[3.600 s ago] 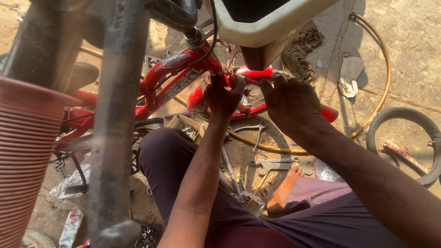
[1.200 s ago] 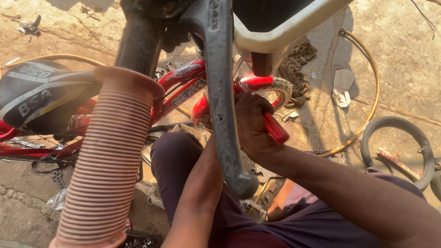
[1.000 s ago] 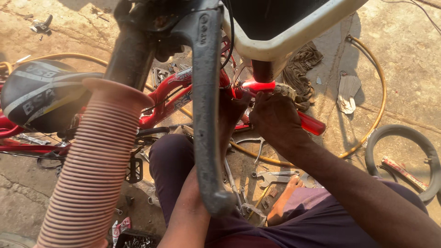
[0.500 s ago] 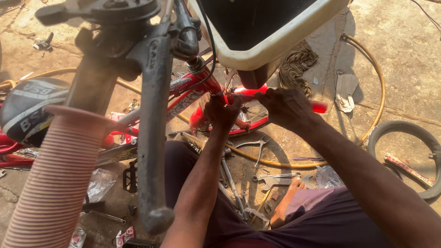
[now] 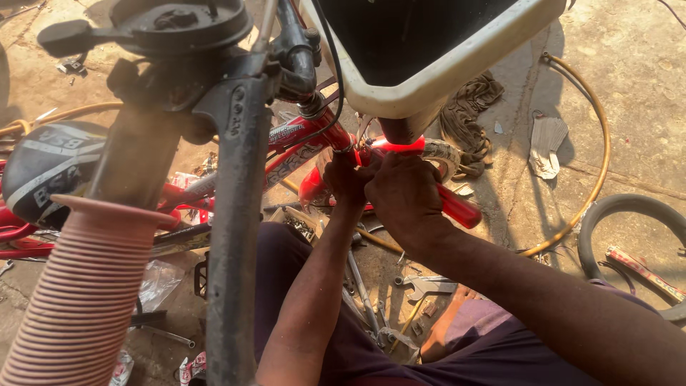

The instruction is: The person is repairing a red bicycle while sitting on the ground. They use a screwdriver to adjust the front fork area and handle small metal parts from a container, working on the wheel and brake assembly.

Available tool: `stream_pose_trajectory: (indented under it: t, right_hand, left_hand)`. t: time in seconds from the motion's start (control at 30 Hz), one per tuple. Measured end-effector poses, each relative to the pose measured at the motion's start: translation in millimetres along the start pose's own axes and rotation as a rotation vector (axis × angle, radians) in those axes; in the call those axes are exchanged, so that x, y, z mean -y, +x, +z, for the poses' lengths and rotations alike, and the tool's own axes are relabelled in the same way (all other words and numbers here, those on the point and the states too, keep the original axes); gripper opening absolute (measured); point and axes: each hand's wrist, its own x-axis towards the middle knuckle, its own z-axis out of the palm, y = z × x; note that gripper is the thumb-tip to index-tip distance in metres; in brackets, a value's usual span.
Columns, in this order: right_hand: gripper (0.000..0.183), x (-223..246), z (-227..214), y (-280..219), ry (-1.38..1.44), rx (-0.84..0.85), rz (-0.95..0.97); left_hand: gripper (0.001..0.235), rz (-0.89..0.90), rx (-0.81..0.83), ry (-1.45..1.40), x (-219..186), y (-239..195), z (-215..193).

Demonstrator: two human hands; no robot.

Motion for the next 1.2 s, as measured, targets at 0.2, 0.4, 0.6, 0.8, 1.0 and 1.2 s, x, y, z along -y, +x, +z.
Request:
stream_pose_trajectory:
  t: [0.2, 0.4, 0.6, 0.8, 1.0, 1.2]
  right_hand:
    - [0.025, 15.6, -1.5, -6.7, -0.06, -0.101, 0.056]
    - [0.023, 16.5, 4.8, -10.5, -0.094, -0.17, 0.099]
    - [0.021, 7.2, -8.8, -1.8, -0.085, -0.184, 0.054]
    - [0.016, -2.9, -14.5, 20.6, 0.048, -0.042, -0.049]
    - [0.013, -64.9, 39.0, 14.0, 0.337, -0.167, -0.13]
    - [0.011, -51.1, 29.2, 8.0, 0.143, -0.232, -0.211]
  left_hand:
    - [0.048, 0.161, -0.098, 0.044, 9.7, -0.1, 6.5]
    - [0.045, 0.101, -0.025, -0.036, 9.2, 6.5, -14.5]
    - [0.043, 0.129, 0.013, -0.078, -9.7, -1.5, -3.7]
    - [0.04, 0.121, 0.035, -0.056, -1.3, -5.9, -18.6]
    - [0.038, 0.172, -0.011, -0.053, -16.2, 0.5, -16.9]
    - [0.033, 0.072, 0.032, 0.021, 1.6, 0.0, 3.2]
